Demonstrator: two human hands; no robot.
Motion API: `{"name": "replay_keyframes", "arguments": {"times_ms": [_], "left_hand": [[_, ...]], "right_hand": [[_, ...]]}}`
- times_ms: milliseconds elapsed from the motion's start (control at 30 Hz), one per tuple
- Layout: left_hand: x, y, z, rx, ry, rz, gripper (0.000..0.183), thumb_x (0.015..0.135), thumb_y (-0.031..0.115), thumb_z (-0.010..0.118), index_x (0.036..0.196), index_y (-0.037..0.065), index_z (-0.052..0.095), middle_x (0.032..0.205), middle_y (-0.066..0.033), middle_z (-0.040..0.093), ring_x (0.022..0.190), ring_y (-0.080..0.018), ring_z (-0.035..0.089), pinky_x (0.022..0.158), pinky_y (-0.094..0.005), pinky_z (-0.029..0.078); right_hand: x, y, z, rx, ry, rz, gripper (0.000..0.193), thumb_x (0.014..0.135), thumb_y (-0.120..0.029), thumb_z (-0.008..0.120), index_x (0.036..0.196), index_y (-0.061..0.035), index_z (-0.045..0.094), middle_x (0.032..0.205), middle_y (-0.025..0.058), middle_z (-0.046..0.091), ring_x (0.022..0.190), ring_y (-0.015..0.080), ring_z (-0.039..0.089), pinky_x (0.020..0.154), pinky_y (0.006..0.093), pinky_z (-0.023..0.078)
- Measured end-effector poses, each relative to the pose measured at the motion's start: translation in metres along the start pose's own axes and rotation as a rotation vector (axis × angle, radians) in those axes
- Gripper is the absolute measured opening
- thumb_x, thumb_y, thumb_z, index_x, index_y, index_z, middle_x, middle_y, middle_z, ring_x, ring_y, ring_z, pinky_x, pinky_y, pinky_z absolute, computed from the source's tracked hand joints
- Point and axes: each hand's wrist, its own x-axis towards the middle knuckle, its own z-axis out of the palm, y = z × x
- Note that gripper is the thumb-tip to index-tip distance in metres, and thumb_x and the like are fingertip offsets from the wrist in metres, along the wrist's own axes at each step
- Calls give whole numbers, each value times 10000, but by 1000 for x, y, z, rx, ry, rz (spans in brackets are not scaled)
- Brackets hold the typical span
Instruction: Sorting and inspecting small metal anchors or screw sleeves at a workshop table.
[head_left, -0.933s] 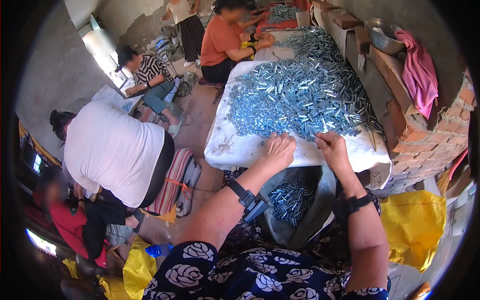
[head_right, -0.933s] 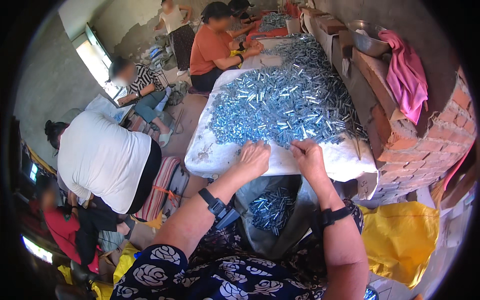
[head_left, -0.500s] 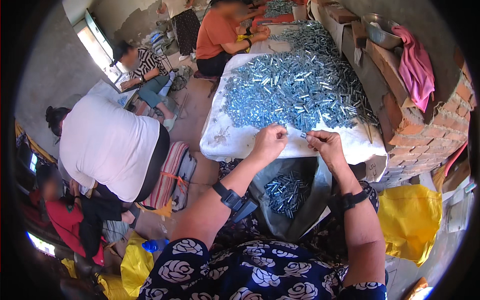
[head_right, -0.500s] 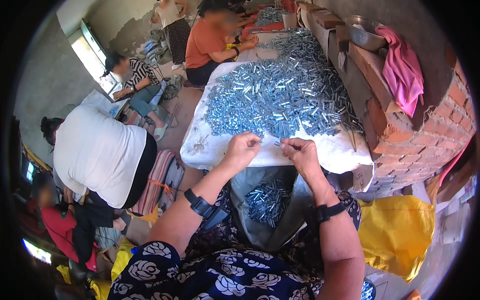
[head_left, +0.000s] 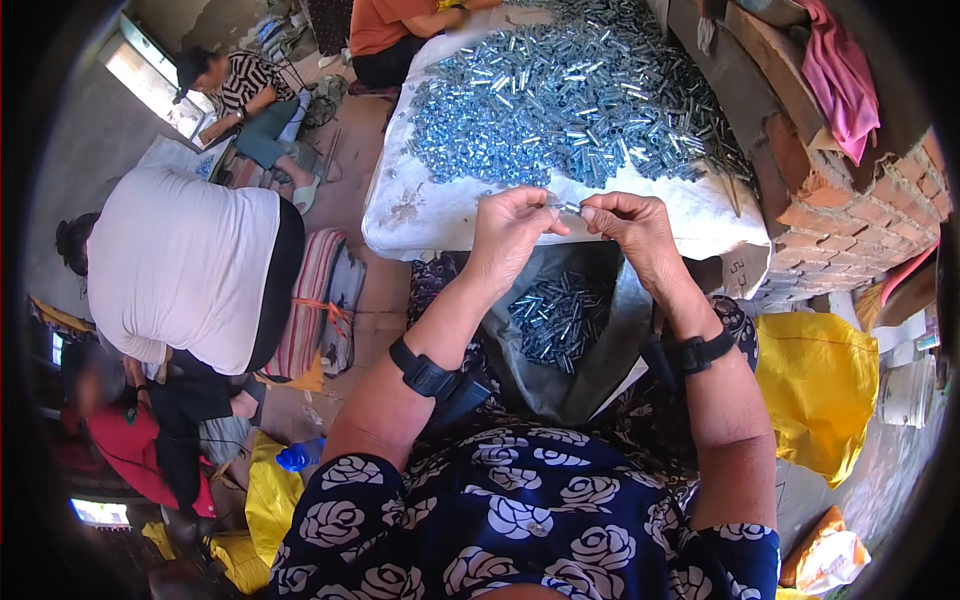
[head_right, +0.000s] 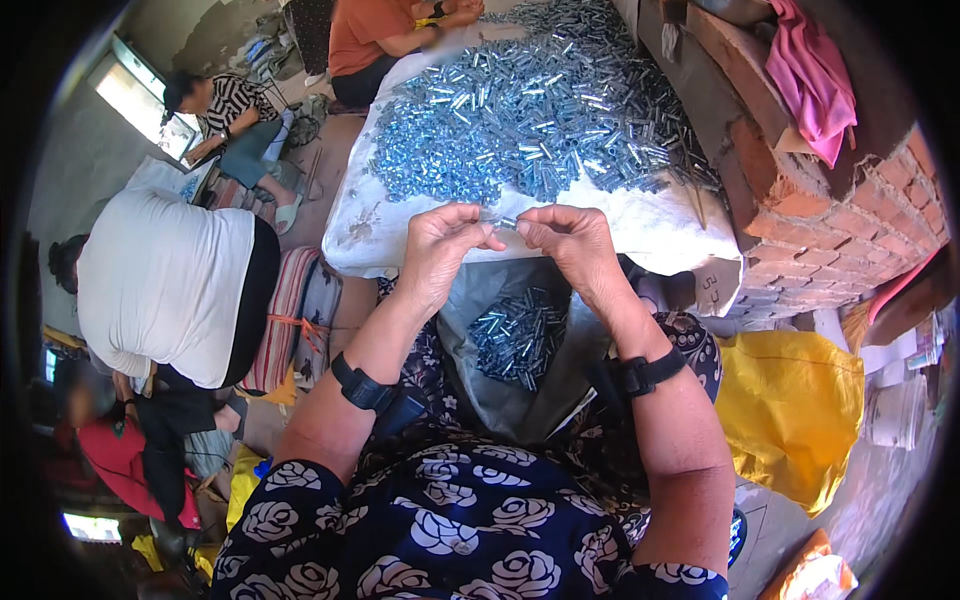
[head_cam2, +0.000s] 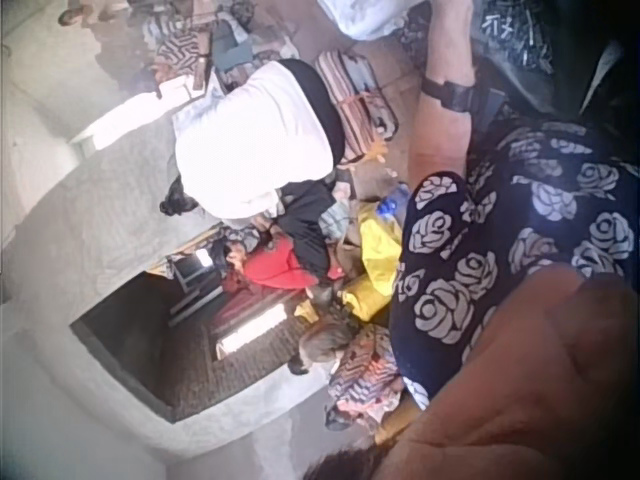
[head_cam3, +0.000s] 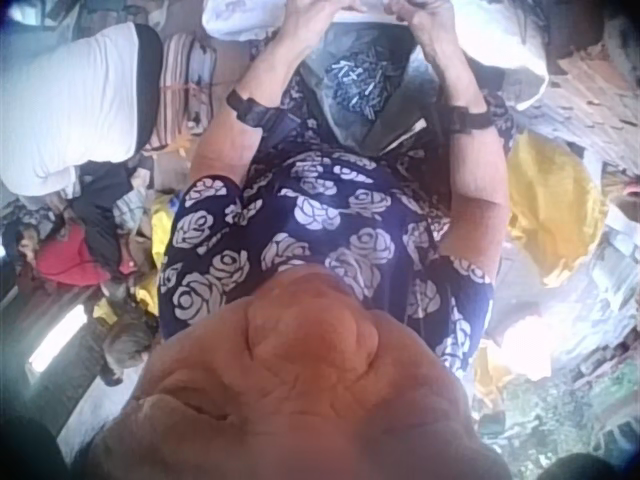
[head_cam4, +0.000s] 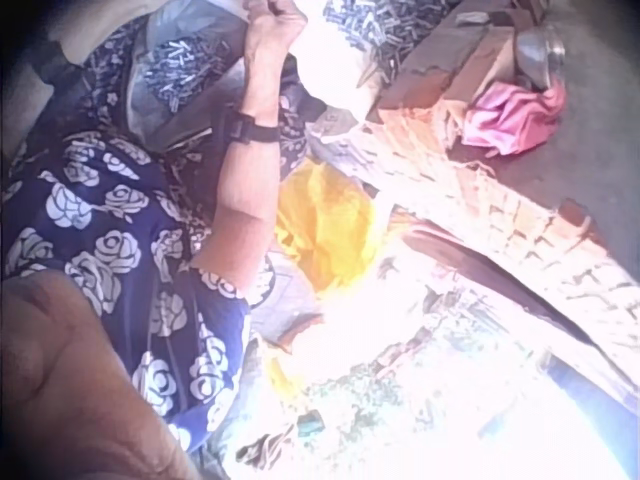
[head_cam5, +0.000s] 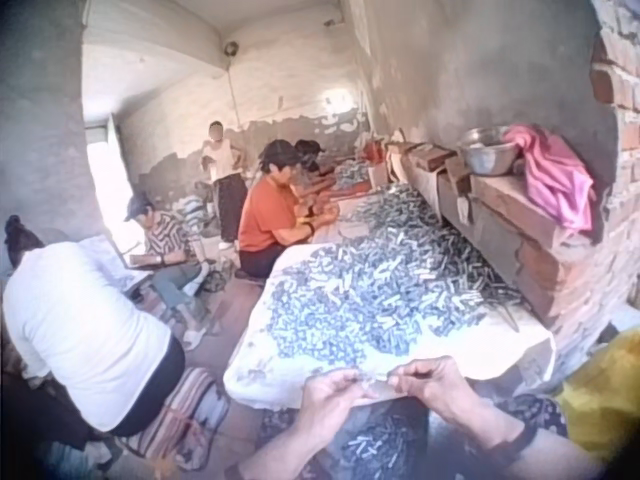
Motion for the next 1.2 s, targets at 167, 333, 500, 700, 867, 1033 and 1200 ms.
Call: {"name": "replay_keyframes", "arguments": {"times_ms": [167, 333, 500, 700, 867, 1033, 1200], "left_hand": [[-5, 0, 0, 19, -6, -1, 182, 826, 18, 609, 978, -81, 598, 835, -139, 655, 686, -178, 647, 713, -305, 515], [-6, 4, 2, 12, -3, -3, 185, 832, 33, 611, 984, -73, 602, 818, -133, 658, 669, -166, 637, 702, -299, 510], [-8, 5, 5, 59, -4, 25, 182, 837, 35, 606, 983, -75, 600, 788, -124, 657, 668, -158, 633, 698, -287, 501], [-11, 9, 7, 73, -12, 38, 171, 845, 35, 603, 974, -76, 591, 754, -107, 652, 679, -145, 631, 696, -267, 495], [-11, 9, 4, 116, -24, 47, 154, 848, 16, 592, 972, -76, 587, 735, -91, 645, 688, -130, 629, 675, -252, 499], [-16, 5, 6, 221, -55, 69, 133, 854, -4, 582, 967, -73, 592, 747, -83, 645, 678, -113, 626, 636, -240, 507], [-15, 4, 2, 180, -20, 109, 126, 857, 2, 587, 959, -71, 595, 773, -88, 652, 697, -130, 642, 651, -246, 513]], "right_hand": [[-4, -4, 0, -18, -11, 3, 124, 807, -99, 703, 907, -26, 704, 724, 14, 648, 651, 72, 553, 601, 212, 425], [-8, -7, -2, 10, -40, -2, 133, 807, -108, 707, 913, -27, 703, 736, 18, 657, 657, 76, 568, 600, 214, 437], [-9, -10, -3, 16, -45, 13, 138, 812, -110, 702, 918, -23, 701, 740, 20, 658, 657, 82, 573, 606, 212, 444], [-13, -13, -1, -32, -144, 13, 231, 816, -79, 689, 1027, 11, 668, 788, 36, 668, 685, 84, 584, 618, 224, 473], [-19, -19, 4, -90, -228, -11, 304, 813, 4, 661, 1112, 40, 621, 834, 40, 665, 719, 83, 592, 653, 230, 499], [-19, -6, 6, -58, -266, -38, 410, 786, 35, 670, 1184, 35, 574, 791, 26, 641, 698, 78, 584, 639, 219, 491], [-19, -8, 5, -151, -288, -53, 381, 821, -4, 646, 1190, 39, 558, 760, 25, 628, 673, 75, 585, 598, 228, 484]]}}
